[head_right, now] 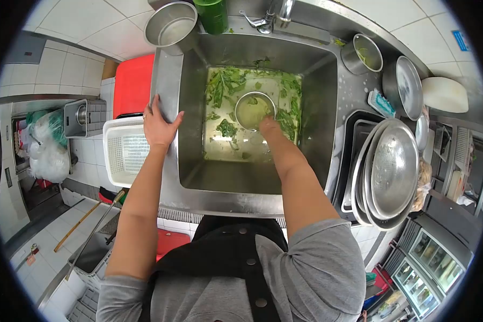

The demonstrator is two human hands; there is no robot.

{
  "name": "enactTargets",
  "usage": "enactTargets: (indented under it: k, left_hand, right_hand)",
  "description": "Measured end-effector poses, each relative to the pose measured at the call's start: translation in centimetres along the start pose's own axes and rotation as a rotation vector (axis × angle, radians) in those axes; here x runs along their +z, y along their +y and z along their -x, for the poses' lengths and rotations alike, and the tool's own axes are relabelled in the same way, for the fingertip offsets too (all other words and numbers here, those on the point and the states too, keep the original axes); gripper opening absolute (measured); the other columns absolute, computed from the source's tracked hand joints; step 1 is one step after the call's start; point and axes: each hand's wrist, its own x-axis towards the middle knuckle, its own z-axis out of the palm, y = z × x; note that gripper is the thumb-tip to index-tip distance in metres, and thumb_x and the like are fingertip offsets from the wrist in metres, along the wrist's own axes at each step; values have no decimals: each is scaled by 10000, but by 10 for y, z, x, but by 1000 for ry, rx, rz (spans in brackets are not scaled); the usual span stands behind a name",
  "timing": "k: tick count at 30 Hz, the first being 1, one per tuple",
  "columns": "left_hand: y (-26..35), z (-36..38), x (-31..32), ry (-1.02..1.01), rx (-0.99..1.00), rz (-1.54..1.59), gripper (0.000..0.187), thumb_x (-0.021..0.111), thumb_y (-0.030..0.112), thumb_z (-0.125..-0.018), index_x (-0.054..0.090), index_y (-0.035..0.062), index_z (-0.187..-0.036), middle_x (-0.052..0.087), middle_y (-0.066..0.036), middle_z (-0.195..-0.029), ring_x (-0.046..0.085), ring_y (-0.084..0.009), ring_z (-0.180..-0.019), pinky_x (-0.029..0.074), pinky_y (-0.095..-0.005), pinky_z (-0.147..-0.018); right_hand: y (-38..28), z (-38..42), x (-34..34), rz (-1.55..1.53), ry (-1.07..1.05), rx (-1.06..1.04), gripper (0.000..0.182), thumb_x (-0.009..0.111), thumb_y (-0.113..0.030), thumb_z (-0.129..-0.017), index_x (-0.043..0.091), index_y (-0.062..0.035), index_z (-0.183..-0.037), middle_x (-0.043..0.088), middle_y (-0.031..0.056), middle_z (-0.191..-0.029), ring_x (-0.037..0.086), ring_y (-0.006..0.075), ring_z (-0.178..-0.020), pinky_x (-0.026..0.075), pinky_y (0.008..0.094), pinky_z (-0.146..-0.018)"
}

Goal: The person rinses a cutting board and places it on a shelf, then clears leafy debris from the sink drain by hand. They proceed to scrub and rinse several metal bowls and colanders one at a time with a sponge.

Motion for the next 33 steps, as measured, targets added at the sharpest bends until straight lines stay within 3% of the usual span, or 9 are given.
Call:
enactTargets:
  k: [5, 8, 16, 18, 20, 23, 27, 29, 33]
  left_hand:
    - [3, -8, 3, -45, -40, -5, 945, 746, 524, -678, 356, 125, -1440, 421, -242, -1349, 497, -399, -1155, 418, -445, -973]
    - [4, -12, 4, -49, -55, -11, 951, 744, 529, -668, 357, 131, -1441, 435, -235, -1325, 500, -402, -1144, 417, -446, -964]
    - [3, -15, 5, -27, -6, -36, 965, 750, 523, -657, 350, 134, -1444, 446, -240, -1303, 497, -412, -1149, 427, -455, -953]
    - [2, -13, 8, -9, -8, -23, 967, 752, 520, -656, 345, 139, -1446, 444, -250, -1309, 509, -420, -1131, 435, -462, -944]
    - [4, -14, 8, -26, -13, -17, 965, 752, 520, -655, 347, 142, -1445, 443, -255, -1311, 518, -422, -1118, 440, -465, -938]
    - [3, -13, 12, -11, -1, -6, 961, 759, 511, -648, 358, 147, -1442, 441, -264, -1312, 539, -427, -1085, 452, -472, -921]
    - [4, -14, 10, -14, -27, -8, 956, 768, 497, -642, 367, 147, -1436, 441, -261, -1314, 530, -422, -1107, 451, -467, -930]
    - [6, -15, 7, -33, -35, 12, 950, 766, 498, -643, 371, 148, -1433, 446, -255, -1314, 525, -414, -1125, 449, -461, -940]
    - [3, -15, 10, -32, -42, 1, 948, 768, 498, -642, 374, 150, -1430, 450, -245, -1316, 524, -407, -1133, 448, -455, -947]
  right_hand:
    - [-6, -26, -35, 97, -72, -152, 178, 635, -136, -818, 735, -30, -921, 713, 164, -959, 677, 320, -919, 552, 387, -818]
    - [-11, -27, -101, -611, -68, -57, 231, 734, -204, -750, 734, -6, -868, 707, 190, -918, 678, 318, -890, 541, 390, -786]
    - [-88, -50, -62, -538, 287, 183, 133, 741, -140, -726, 754, -77, -841, 695, 219, -870, 678, 338, -823, 537, 418, -778]
    - [-121, -28, -81, -717, 175, 0, 255, 708, -103, -770, 726, -81, -1023, 661, 264, -1038, 643, 361, -991, 525, 412, -855]
    - [-151, 8, -105, -901, 474, -275, 437, 671, -68, -811, 617, -97, -1244, 565, 270, -1255, 564, 393, -1144, 488, 405, -946]
    - [-144, 9, -106, -863, 466, -164, 496, 672, -88, -826, 544, -81, -1304, 528, 247, -1315, 534, 407, -1165, 443, 430, -999]
    - [-80, 3, -70, -498, 785, 489, 547, 764, -194, -759, 525, -79, -1237, 490, 186, -1272, 483, 376, -1184, 438, 468, -980]
    - [-48, 3, -61, -706, 617, 914, 545, 768, -208, -751, 500, -92, -1212, 422, 156, -1292, 425, 355, -1212, 423, 518, -954]
    - [29, -13, 42, -1019, 256, 837, 386, 717, -102, -764, 550, -72, -1110, 550, 153, -1096, 570, 295, -979, 517, 441, -764]
